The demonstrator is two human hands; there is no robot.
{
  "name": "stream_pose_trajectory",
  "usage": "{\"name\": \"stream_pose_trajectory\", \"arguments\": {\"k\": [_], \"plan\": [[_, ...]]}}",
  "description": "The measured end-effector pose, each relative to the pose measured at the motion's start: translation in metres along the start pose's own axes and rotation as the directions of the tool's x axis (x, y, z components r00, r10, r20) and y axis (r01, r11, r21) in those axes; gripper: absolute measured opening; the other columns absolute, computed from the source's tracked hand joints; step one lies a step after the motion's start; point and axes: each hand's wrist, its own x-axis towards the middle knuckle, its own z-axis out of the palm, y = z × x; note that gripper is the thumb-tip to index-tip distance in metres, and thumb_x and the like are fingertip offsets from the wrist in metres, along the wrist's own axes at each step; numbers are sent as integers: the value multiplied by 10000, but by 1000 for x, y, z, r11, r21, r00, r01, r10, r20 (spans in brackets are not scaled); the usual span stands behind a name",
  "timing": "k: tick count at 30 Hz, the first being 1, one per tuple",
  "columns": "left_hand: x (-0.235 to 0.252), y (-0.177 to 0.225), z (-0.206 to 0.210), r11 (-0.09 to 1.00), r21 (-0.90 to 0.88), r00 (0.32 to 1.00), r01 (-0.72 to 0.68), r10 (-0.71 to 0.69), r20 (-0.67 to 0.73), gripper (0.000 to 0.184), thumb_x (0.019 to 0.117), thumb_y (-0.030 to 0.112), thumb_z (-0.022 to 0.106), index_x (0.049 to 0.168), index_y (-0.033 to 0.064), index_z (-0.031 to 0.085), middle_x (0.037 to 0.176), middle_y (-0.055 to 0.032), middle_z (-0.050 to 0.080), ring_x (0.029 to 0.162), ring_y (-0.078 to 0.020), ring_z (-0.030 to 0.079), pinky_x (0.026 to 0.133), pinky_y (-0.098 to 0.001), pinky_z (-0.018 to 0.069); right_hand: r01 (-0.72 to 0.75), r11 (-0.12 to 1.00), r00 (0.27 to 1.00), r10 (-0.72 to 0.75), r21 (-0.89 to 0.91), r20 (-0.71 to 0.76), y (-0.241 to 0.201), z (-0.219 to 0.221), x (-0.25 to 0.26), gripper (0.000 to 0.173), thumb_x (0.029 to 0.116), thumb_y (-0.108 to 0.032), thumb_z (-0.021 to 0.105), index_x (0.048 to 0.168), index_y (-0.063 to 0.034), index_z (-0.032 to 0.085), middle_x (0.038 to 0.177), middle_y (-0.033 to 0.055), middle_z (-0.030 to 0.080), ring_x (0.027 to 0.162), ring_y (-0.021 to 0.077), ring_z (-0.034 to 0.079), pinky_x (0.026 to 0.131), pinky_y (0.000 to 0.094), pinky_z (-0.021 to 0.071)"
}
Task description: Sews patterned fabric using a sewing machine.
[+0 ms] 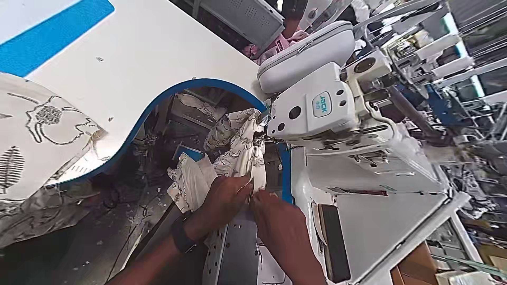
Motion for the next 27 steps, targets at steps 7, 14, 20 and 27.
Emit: {"name": "stream_pose_trajectory", "arguments": {"k": [7, 14, 20, 27], "plan": [[-31, 21, 11, 926, 362, 993, -105, 115, -5, 171, 913, 97, 568, 809, 21, 681, 528, -107, 540, 492, -305, 608, 473, -472, 467, 212, 961, 953, -243, 175, 181, -13, -35, -57, 145, 894, -118, 655, 788, -48, 725, 614, 101, 634, 558, 265, 655, 508, 407, 503], [-14, 13, -11, 980, 192, 990, -53, 26, 140, 361, 1021, 154, 498, 1295, -6, 670, 607, -136, 600, 565, -327, 615, 568, -502, 490, 124, 988, 954, -143, 90, 262, -14, -31, -43, 262, 957, -199, 603, 802, -11, 699, 555, 124, 614, 508, 320, 653, 452, 450, 478], [-14, 6, -5, 970, 214, 993, -112, 104, 49, 264, 1001, 207, 534, 1054, 39, 731, 557, -84, 561, 504, -268, 591, 498, -449, 456, 138, 990, 973, -140, 20, 183, -17, -24, -38, 269, 954, -235, 624, 766, -52, 684, 517, 94, 576, 459, 263, 621, 414, 390, 443], [-19, 7, -2, 952, 282, 993, -116, 122, -4, 249, 992, 155, 550, 1087, 67, 762, 571, -105, 599, 518, -304, 622, 503, -478, 479, 116, 992, 990, -113, -40, 79, -21, -18, -34, 281, 973, -210, 601, 763, -36, 669, 530, 82, 574, 456, 228, 615, 396, 349, 437]]}}
